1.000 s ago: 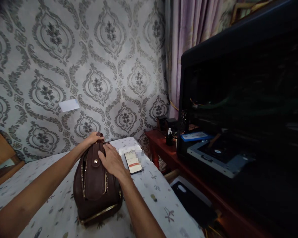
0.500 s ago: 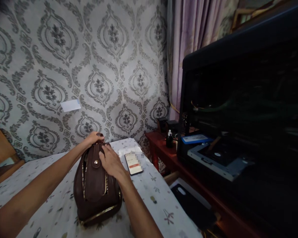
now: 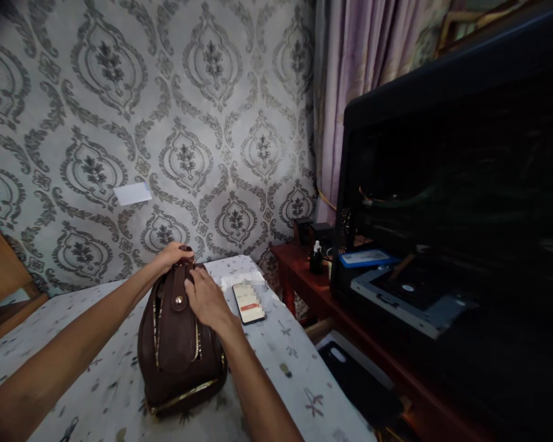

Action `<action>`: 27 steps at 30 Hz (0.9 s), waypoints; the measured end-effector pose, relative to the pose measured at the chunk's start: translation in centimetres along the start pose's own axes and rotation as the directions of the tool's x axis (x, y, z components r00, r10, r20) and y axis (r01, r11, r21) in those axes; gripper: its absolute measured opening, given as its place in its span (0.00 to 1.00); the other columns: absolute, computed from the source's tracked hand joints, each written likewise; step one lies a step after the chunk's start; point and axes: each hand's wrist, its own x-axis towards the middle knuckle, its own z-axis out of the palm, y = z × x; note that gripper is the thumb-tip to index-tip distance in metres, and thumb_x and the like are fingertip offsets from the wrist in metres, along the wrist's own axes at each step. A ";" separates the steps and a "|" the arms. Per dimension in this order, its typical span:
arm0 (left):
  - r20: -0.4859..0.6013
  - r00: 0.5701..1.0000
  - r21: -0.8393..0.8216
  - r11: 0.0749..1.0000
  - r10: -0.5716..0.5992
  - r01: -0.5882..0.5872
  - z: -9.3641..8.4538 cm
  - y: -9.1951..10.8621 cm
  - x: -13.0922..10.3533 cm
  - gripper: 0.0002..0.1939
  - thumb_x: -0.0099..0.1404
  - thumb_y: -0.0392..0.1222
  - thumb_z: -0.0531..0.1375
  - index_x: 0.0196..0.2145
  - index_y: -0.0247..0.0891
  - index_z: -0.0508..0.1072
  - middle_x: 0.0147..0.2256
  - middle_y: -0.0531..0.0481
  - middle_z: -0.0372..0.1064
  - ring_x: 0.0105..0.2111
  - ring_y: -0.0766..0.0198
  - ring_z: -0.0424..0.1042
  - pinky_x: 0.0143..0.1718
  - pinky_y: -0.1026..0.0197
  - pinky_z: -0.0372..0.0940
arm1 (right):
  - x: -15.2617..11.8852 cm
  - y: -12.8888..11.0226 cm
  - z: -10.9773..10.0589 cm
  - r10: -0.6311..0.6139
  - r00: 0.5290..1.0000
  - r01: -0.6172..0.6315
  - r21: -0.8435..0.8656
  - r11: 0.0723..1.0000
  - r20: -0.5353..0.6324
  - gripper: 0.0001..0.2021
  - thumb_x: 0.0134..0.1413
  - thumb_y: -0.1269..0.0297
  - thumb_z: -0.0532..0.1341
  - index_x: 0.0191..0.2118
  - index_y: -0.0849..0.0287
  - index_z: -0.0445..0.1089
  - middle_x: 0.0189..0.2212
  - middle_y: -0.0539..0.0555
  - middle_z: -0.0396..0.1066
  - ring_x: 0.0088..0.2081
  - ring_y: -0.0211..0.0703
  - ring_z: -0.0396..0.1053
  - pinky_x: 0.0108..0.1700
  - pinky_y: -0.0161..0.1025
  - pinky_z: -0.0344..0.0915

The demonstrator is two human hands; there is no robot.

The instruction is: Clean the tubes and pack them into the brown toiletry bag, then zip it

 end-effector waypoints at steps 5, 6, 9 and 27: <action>0.077 0.997 0.007 1.000 -0.014 0.014 -0.3 0.2 -0.4 0.12 0.69 0.47 0.61 0.40 0.33 0.74 0.36 0.50 0.73 0.32 0.65 0.73 0.36 0.58 0.71 | 0.0 0.1 0.0 -0.005 1.000 0.006 0.002 1.000 -0.014 0.25 0.71 0.59 0.46 0.65 0.70 0.61 0.65 0.69 0.61 0.69 0.52 0.56 0.70 0.50 0.52; 0.086 0.996 -0.005 1.000 -0.004 0.004 -0.4 0.3 -0.6 0.11 0.68 0.46 0.62 0.36 0.33 0.74 0.32 0.51 0.73 0.30 0.66 0.72 0.34 0.59 0.70 | 0.0 0.1 0.0 -0.007 1.000 0.007 0.003 1.000 -0.018 0.25 0.71 0.59 0.45 0.65 0.70 0.61 0.65 0.68 0.61 0.68 0.52 0.56 0.70 0.50 0.52; 0.107 0.994 -0.050 0.998 0.029 -0.024 -0.4 0.5 -0.8 0.12 0.59 0.45 0.68 0.27 0.34 0.72 0.26 0.51 0.72 0.26 0.66 0.70 0.31 0.62 0.66 | 0.1 0.3 0.1 -0.018 0.999 0.019 0.008 1.000 -0.027 0.25 0.71 0.59 0.45 0.64 0.69 0.62 0.65 0.68 0.62 0.68 0.51 0.57 0.69 0.49 0.53; -0.137 0.990 -0.074 0.997 0.028 -0.038 -1.8 -5.3 -2.9 0.16 0.70 0.48 0.60 0.48 0.34 0.73 0.46 0.45 0.73 0.42 0.59 0.74 0.44 0.51 0.72 | -0.6 -2.3 -0.3 -0.024 1.000 0.024 -0.035 0.999 0.000 0.29 0.70 0.50 0.49 0.69 0.58 0.57 0.67 0.63 0.60 0.69 0.57 0.53 0.69 0.58 0.50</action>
